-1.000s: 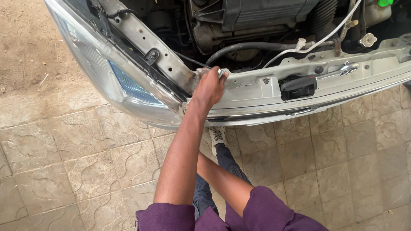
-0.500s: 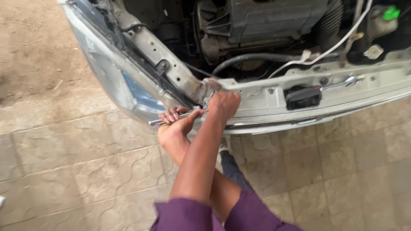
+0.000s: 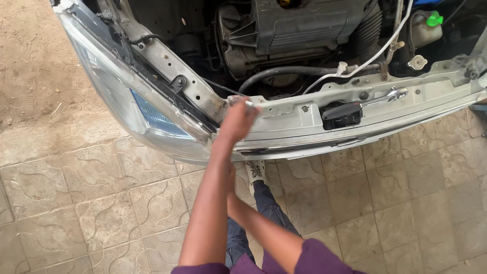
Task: The person removes bolts from the engine bay frame and headlight assembly of a car using a socket wrench and a screwdriver. They manipulate the fasteners to loosen them while another person assists by holding the tools and the car component.
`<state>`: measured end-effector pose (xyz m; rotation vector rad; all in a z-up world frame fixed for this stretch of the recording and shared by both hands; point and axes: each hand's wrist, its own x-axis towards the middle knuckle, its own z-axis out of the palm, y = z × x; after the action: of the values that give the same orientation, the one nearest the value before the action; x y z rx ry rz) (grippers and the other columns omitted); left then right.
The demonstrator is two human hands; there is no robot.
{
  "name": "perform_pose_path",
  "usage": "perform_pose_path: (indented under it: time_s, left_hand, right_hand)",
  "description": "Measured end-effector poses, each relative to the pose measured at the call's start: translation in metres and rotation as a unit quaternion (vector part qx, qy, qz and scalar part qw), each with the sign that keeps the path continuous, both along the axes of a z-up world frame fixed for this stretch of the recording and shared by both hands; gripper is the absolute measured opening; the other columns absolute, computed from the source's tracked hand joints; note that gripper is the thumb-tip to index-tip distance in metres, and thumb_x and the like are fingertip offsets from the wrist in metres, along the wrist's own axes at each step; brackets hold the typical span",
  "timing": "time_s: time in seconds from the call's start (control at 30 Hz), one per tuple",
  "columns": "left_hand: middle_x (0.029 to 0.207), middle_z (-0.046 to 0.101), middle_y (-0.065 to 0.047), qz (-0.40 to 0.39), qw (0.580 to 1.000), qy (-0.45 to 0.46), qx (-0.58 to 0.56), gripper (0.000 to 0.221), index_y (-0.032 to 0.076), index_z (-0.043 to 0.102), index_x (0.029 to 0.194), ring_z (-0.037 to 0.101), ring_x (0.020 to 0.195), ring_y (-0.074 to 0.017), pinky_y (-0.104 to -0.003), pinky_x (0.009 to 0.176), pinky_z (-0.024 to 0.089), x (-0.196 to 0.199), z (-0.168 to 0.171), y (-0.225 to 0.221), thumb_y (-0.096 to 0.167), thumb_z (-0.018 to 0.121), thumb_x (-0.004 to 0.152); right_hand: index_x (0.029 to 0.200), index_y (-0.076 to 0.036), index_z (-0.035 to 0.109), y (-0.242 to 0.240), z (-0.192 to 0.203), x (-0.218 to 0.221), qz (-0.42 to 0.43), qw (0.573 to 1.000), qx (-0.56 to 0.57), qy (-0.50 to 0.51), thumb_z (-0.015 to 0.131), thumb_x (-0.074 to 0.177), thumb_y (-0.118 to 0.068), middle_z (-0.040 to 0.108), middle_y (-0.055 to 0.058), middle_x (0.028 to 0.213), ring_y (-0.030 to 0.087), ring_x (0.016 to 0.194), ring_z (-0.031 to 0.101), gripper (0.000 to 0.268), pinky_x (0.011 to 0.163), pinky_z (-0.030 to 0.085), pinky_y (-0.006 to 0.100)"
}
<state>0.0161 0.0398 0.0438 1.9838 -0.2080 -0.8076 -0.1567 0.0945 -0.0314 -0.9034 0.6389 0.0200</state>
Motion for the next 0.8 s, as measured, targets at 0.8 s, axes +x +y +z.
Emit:
perform_pose_path:
  time_s: [0.8]
  left_hand:
    - [0.061, 0.036, 0.004, 0.521, 0.692, 0.107, -0.489, 0.029, 0.013, 0.041, 0.085, 0.031, 0.046, -0.0076, -0.026, 0.040, 0.026, -0.021, -0.024, 0.024, 0.027, 0.057, 0.105]
  right_hand:
    - [0.094, -0.008, 0.065, -0.155, 0.089, 0.034, 0.283, 0.769, -0.573, 0.023, 0.057, 0.098, -0.049, 0.059, 0.014, 0.058, 0.037, 0.056, 0.061, 0.041, 0.053, 0.040, 0.048]
